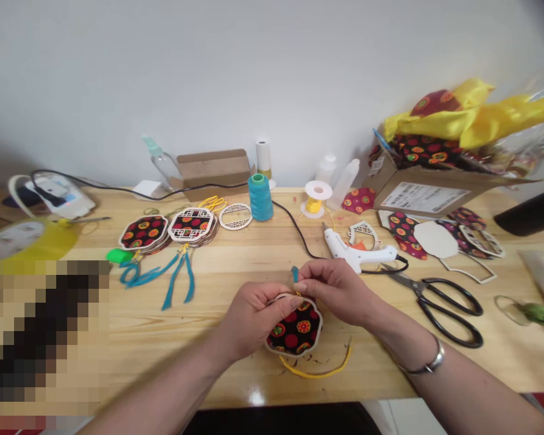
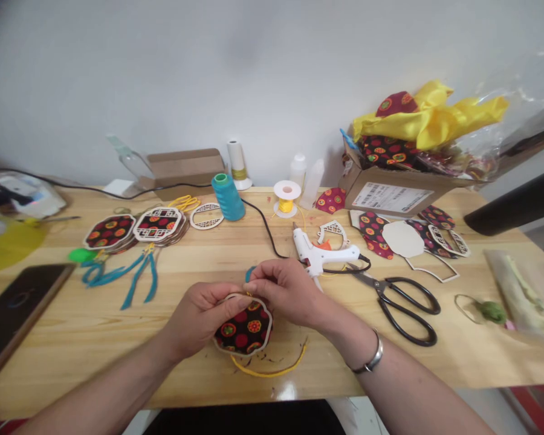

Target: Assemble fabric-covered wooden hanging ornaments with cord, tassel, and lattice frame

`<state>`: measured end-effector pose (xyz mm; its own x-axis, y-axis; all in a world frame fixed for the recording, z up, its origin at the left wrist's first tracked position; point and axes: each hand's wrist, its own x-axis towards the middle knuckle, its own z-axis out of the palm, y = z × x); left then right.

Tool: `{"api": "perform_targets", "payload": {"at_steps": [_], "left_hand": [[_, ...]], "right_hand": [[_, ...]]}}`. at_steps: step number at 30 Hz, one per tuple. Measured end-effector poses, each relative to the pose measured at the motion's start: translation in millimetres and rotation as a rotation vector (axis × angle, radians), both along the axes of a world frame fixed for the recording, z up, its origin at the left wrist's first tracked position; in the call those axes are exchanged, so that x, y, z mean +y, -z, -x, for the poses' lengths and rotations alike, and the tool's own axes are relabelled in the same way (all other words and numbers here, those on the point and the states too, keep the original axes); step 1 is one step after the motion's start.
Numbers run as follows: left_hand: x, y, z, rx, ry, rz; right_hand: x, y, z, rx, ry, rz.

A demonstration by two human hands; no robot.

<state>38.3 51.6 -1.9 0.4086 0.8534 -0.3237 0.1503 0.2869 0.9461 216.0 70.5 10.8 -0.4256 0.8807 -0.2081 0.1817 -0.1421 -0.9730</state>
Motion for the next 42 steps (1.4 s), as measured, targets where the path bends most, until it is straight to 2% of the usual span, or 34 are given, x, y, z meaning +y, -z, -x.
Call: {"api": "perform_targets", "payload": {"at_steps": [13,25,30,42], "left_hand": [[0,-0.4,0,0.027,-0.005,-0.039],[2,-1.1,0,0.020,-0.087,-0.038],[1,-1.0,1,-0.025,-0.068,-0.017],[2,-0.6,0,0.037,-0.022,-0.054]], "right_hand": [[-1,1.1,3,-0.037,0.052,-0.042],[9,-4.5,-12,0.154,-0.019,0.171],[8,-3.8,-12,0.140,-0.043,0.186],[9,-2.6,-11,0.116,-0.066,0.204]]}}
